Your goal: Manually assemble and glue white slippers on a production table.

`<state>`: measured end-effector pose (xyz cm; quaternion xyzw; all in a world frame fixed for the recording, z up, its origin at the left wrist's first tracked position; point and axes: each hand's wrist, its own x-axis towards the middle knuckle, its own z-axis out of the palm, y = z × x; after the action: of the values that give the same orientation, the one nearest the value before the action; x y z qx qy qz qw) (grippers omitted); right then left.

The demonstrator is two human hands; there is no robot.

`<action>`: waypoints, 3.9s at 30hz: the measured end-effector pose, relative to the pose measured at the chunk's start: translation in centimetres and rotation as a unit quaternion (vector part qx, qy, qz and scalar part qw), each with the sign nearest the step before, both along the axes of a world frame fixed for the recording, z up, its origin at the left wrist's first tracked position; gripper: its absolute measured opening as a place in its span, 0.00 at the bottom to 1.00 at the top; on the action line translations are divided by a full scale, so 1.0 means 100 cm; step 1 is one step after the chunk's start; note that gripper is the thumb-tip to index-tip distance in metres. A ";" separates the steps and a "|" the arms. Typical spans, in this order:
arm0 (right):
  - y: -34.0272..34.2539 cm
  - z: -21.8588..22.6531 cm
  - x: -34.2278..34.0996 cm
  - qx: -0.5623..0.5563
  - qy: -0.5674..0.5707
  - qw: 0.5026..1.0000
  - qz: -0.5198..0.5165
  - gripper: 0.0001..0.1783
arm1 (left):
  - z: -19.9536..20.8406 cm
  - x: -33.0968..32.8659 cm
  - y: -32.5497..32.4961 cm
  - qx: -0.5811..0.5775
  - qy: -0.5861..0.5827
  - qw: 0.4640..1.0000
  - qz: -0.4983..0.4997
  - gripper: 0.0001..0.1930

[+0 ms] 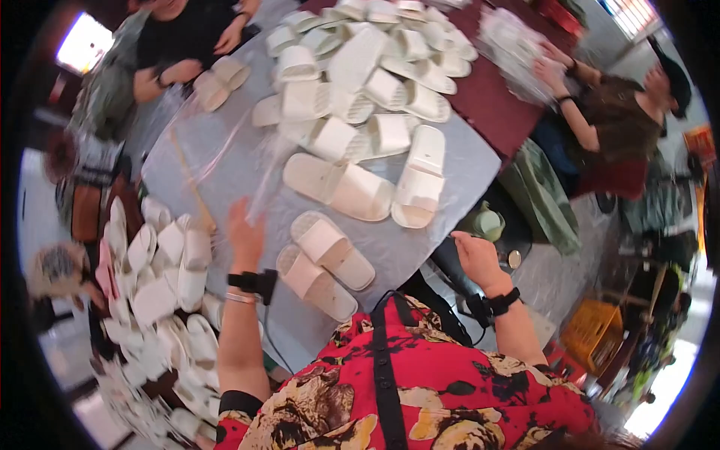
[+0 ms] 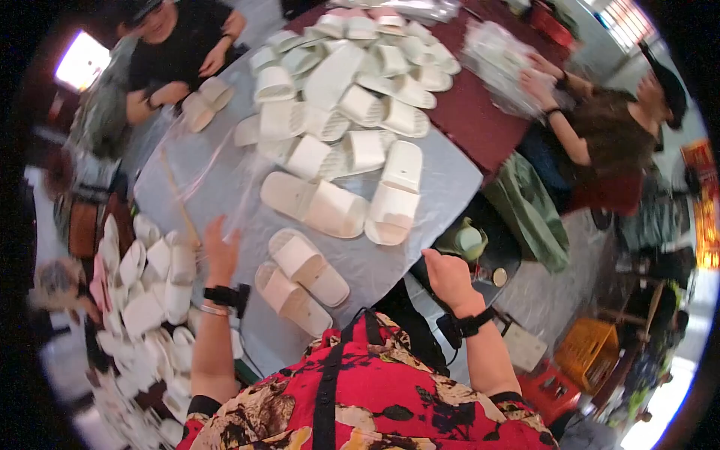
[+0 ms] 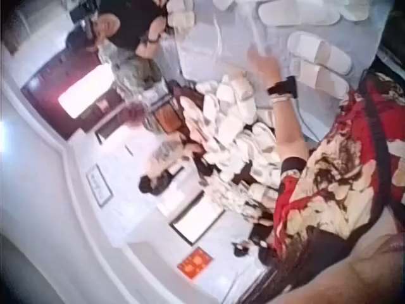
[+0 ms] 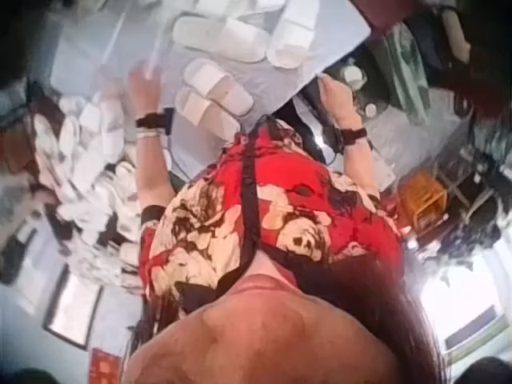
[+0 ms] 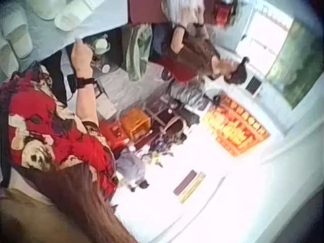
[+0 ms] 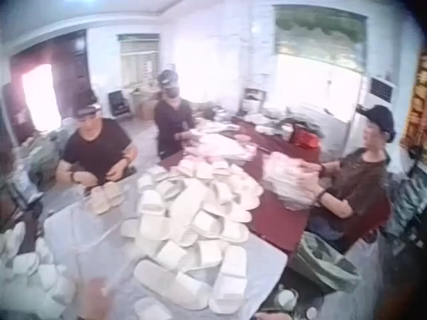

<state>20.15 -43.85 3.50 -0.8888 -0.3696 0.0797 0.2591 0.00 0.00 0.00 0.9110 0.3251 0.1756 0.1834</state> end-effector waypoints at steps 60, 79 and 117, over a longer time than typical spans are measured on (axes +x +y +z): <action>0.240 -0.023 -0.041 -0.182 0.057 0.702 0.686 0.03 | -0.217 -0.067 -0.631 -0.680 -0.425 0.340 0.492 0.21; 0.254 -0.082 -0.047 -0.199 -0.045 0.686 0.698 0.03 | -0.156 -0.133 -0.503 -0.754 -0.422 0.210 0.458 0.32; 0.245 -0.080 -0.049 -0.199 -0.113 0.712 0.663 0.01 | -0.396 -0.284 -0.468 -0.542 -0.279 0.390 0.690 0.16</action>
<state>15.29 -19.37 -4.51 -0.4485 -0.8664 0.2014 -0.0876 -28.35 -46.80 -39.65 -0.0176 0.7992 0.2730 0.5352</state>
